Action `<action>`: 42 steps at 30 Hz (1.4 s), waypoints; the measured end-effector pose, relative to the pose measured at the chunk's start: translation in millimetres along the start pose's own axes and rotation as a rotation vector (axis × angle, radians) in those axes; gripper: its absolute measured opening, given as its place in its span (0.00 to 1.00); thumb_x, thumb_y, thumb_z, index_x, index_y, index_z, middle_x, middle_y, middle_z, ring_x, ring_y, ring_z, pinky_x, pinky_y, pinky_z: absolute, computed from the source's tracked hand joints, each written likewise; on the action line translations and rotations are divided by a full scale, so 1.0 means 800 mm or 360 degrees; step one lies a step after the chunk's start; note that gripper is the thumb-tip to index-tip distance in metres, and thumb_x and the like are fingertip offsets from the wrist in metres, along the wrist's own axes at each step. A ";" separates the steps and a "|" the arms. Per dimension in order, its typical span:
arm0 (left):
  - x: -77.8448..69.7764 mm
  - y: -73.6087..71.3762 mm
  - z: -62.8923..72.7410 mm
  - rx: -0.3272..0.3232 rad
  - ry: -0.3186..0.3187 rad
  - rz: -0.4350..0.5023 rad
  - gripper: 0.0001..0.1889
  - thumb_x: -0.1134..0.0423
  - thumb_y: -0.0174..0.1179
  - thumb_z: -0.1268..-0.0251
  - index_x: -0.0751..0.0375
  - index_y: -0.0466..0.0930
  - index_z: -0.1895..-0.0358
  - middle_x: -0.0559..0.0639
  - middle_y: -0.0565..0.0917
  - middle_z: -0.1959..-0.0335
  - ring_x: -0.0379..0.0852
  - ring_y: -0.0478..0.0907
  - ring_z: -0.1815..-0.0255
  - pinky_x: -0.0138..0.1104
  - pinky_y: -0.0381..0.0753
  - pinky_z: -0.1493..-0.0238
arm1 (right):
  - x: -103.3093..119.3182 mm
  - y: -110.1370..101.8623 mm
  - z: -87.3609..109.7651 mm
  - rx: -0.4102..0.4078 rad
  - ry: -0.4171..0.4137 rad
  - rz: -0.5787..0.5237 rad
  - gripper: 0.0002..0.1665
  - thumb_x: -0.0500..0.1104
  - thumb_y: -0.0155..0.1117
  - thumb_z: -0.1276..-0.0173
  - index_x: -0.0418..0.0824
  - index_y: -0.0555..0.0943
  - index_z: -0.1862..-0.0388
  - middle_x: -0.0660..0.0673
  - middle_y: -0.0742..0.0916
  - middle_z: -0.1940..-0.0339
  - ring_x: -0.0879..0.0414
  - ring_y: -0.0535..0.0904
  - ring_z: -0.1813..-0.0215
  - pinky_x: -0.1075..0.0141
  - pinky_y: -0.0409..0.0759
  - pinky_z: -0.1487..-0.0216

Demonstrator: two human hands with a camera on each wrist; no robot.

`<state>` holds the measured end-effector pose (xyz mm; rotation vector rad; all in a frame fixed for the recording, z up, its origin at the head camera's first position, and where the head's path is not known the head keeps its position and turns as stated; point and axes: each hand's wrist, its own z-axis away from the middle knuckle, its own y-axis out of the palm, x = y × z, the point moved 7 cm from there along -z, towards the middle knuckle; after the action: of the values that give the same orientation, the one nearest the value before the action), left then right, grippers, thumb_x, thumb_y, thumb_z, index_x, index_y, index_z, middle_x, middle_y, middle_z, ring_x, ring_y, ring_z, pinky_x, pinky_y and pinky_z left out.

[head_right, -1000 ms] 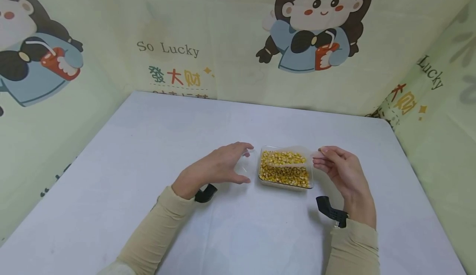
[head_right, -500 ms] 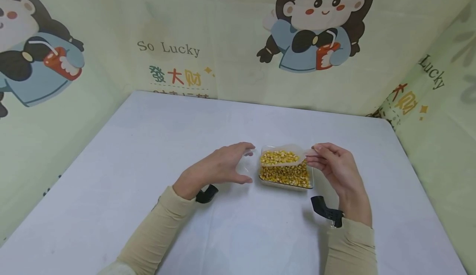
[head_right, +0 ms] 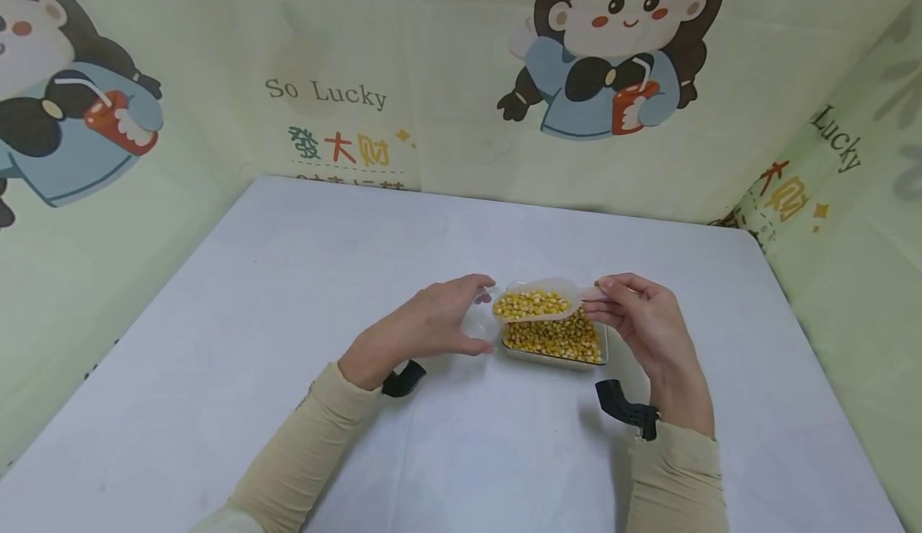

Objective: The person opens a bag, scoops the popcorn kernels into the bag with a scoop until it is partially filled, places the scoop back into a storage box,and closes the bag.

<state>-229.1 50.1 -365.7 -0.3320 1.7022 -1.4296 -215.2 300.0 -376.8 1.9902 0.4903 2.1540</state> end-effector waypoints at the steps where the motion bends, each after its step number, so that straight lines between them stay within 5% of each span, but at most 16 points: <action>1: 0.000 0.000 0.000 0.0000 -0.0002 -0.0005 0.45 0.41 0.70 0.44 0.58 0.61 0.29 0.46 0.80 0.40 0.44 0.80 0.45 0.37 0.77 0.42 | 0.000 0.001 0.000 0.0003 0.0000 0.0005 0.08 0.34 0.56 0.25 0.35 0.83 0.61 0.42 0.91 0.66 0.53 0.89 0.65 0.64 0.86 0.59; 24: -0.003 0.001 -0.001 -0.0027 -0.0034 -0.0034 0.43 0.43 0.69 0.42 0.59 0.60 0.28 0.47 0.79 0.40 0.45 0.81 0.47 0.37 0.77 0.42 | 0.005 0.018 0.001 -0.0022 -0.0003 0.0230 0.05 0.37 0.60 0.27 0.35 0.80 0.60 0.43 0.91 0.65 0.53 0.90 0.64 0.64 0.86 0.59; 42: -0.004 0.001 -0.002 -0.0022 -0.0050 0.0001 0.42 0.43 0.68 0.41 0.59 0.60 0.28 0.47 0.79 0.40 0.44 0.80 0.46 0.35 0.78 0.43 | 0.023 0.028 0.010 -0.0232 -0.0074 0.0686 0.21 0.47 0.63 0.28 0.28 0.76 0.54 0.47 0.92 0.65 0.54 0.90 0.64 0.65 0.85 0.57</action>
<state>-228.0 53.4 -364.8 -0.3596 1.6873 -1.4054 -206.8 286.2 -351.2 2.2129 -0.1163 2.2840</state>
